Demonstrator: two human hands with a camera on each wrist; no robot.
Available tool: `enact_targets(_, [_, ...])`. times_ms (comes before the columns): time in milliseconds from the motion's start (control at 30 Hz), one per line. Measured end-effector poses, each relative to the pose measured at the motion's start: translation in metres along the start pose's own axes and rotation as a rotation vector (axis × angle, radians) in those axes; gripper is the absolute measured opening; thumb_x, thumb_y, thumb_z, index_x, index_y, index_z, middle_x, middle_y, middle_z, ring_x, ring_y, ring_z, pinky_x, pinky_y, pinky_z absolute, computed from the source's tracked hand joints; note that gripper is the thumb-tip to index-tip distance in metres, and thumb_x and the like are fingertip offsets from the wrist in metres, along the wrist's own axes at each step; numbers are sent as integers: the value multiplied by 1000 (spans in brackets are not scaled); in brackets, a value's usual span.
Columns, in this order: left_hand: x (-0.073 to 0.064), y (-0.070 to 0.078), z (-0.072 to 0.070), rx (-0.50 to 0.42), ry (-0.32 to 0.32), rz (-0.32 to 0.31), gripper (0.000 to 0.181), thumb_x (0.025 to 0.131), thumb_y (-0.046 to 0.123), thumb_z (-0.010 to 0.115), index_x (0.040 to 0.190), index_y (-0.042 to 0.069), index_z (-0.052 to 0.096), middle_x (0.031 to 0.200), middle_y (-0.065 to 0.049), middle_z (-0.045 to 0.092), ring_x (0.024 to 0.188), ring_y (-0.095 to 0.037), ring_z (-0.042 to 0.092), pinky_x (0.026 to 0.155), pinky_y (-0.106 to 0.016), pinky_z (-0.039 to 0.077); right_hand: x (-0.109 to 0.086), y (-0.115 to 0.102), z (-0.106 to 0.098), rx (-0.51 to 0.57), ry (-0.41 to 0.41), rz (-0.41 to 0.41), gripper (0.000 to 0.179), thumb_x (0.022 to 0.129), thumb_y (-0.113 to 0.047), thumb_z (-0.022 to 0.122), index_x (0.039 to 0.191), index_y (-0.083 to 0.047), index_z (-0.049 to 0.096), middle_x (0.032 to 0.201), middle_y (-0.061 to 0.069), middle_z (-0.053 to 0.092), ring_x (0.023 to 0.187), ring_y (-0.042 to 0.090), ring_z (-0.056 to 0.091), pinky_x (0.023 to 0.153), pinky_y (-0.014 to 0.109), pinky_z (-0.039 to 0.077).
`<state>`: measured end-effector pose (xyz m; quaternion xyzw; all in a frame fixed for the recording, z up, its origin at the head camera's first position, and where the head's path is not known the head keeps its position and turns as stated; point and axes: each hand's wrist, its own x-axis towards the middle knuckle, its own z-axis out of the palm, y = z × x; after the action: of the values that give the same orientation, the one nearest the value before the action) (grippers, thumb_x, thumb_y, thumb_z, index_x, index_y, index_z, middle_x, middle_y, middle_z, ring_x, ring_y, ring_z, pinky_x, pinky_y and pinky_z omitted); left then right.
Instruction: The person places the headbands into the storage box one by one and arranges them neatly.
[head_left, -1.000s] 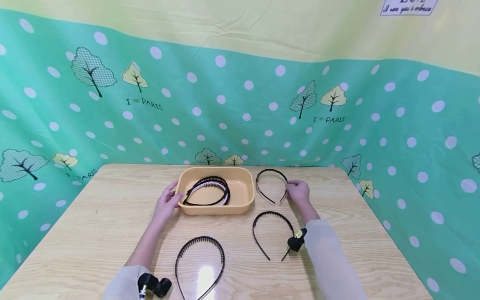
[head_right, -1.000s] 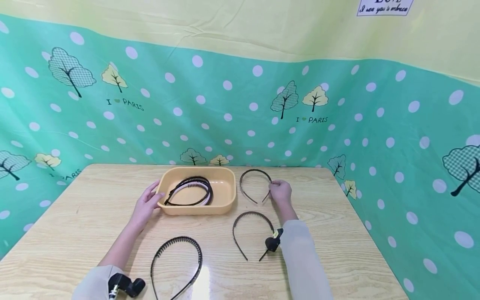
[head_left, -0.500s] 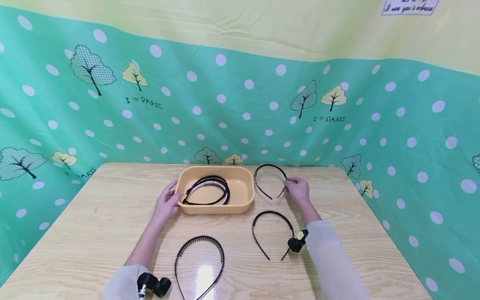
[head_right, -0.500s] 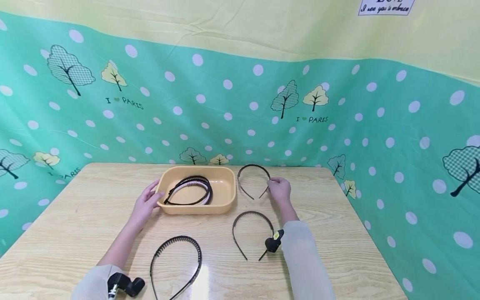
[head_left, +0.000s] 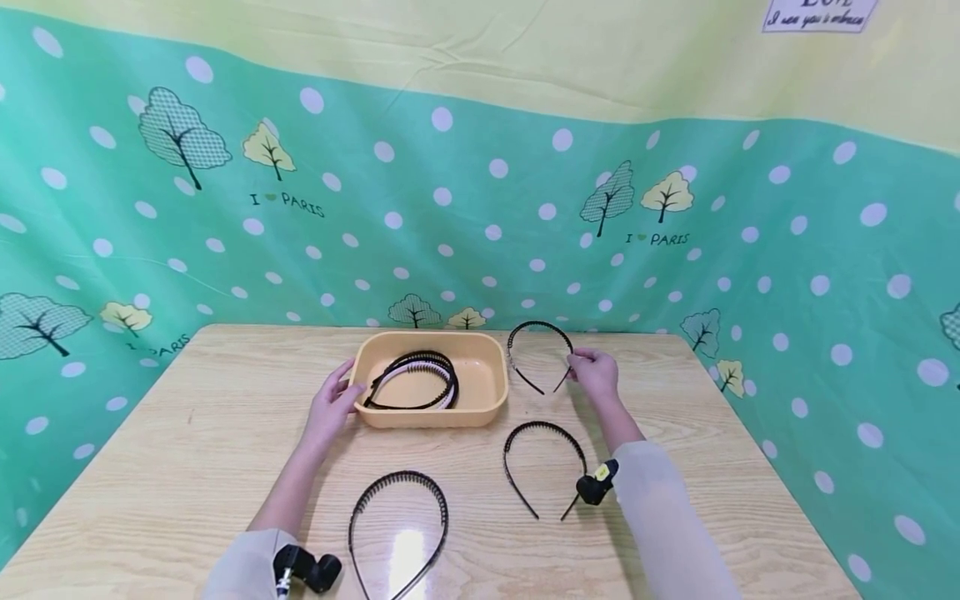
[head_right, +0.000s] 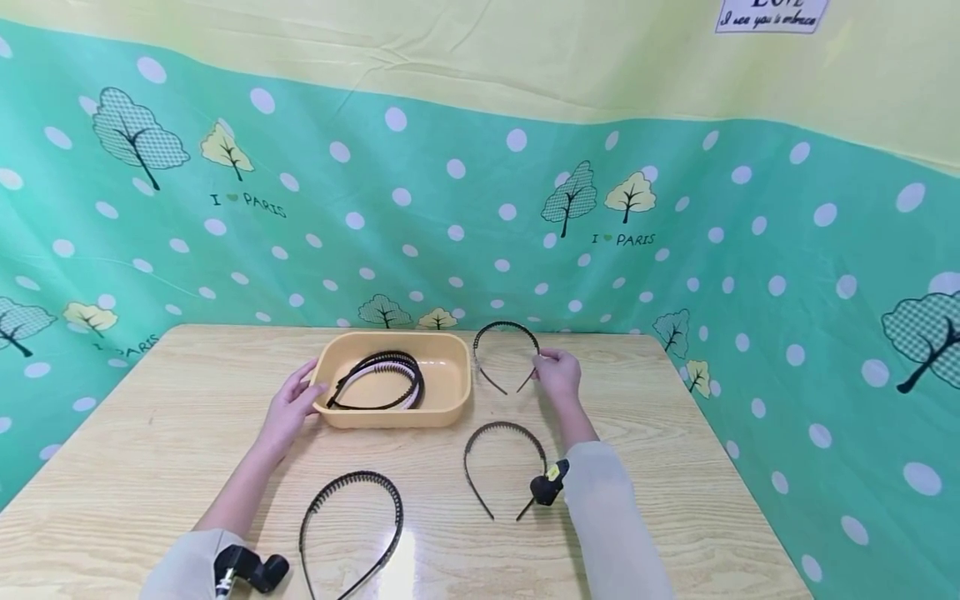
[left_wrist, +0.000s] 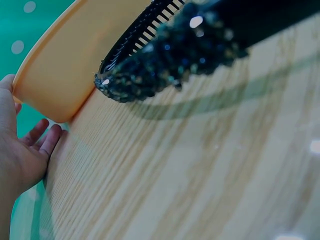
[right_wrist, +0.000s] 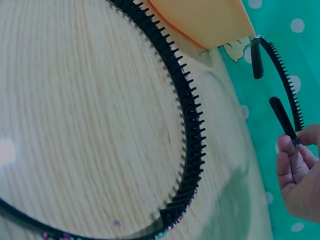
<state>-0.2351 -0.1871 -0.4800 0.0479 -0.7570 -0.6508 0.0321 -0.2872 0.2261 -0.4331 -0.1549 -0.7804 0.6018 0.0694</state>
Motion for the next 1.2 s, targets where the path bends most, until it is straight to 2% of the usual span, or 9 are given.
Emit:
enact_targets(133, [0, 0, 0, 10, 1, -5, 56, 95, 24, 52, 147, 23, 31, 130, -23, 48, 92, -2, 55, 74, -15, 51, -1, -3, -4, 10, 15, -7, 33, 88, -6, 59, 117, 9, 58, 75, 4, 62, 52, 5, 56, 68, 28, 57])
enact_targets(233, [-3, 6, 1, 1, -9, -10, 57, 95, 22, 52, 147, 22, 30, 131, -23, 47, 93, -4, 55, 74, -15, 51, -2, -5, -6, 15, 21, 2, 32, 88, -7, 59, 116, 7, 59, 72, -2, 59, 54, 6, 57, 60, 20, 54])
enact_targets(333, [-7, 12, 0, -16, -21, -19, 57, 95, 20, 52, 147, 20, 30, 132, -24, 46, 95, -6, 56, 74, -15, 51, -3, -7, -7, 18, 17, 8, 32, 89, -8, 59, 117, 5, 59, 77, 0, 61, 57, 8, 59, 67, 26, 56])
enact_targets(467, [-3, 7, -1, -21, -29, -32, 58, 95, 19, 52, 148, 20, 28, 135, -25, 45, 95, -7, 56, 74, -15, 51, -4, -10, -6, 32, 1, 10, 33, 89, -9, 59, 119, 5, 58, 87, 6, 64, 57, 8, 59, 72, 31, 57])
enact_targets(533, [0, 2, -2, -18, -27, -33, 58, 95, 19, 52, 148, 21, 28, 136, -24, 45, 94, -6, 56, 74, -15, 51, -4, -11, -6, 49, -5, 11, 34, 89, -8, 60, 119, 6, 58, 89, 7, 64, 57, 6, 59, 67, 25, 56])
enact_targets(667, [-1, 3, -1, -11, -24, -21, 58, 95, 21, 53, 148, 22, 29, 135, -24, 45, 91, -4, 57, 74, -15, 51, -6, -13, -4, 70, -10, 13, 34, 88, -9, 61, 119, 5, 59, 86, 4, 63, 55, 4, 58, 62, 20, 55])
enact_targets(867, [-4, 4, 0, 0, -17, 0, 58, 95, 24, 53, 148, 22, 29, 133, -23, 47, 93, -5, 56, 75, -15, 51, -9, -16, 2, 88, -26, 5, 34, 88, -9, 61, 119, 6, 58, 87, 5, 65, 55, 5, 59, 60, 18, 54])
enact_targets(1100, [-3, 2, -1, 7, -12, 4, 57, 95, 26, 53, 147, 23, 30, 131, -23, 48, 96, -6, 55, 74, -15, 51, -15, -21, 10, 102, -34, -14, 34, 88, -8, 61, 119, 6, 58, 104, 21, 65, 56, 6, 60, 65, 22, 56])
enact_targets(1200, [-2, 2, -1, 8, -13, 1, 58, 95, 26, 53, 147, 23, 29, 131, -23, 48, 94, -3, 55, 74, -15, 51, -17, -23, 14, 110, -38, -21, 33, 88, -7, 61, 118, 6, 59, 106, 23, 65, 55, 5, 60, 67, 25, 57])
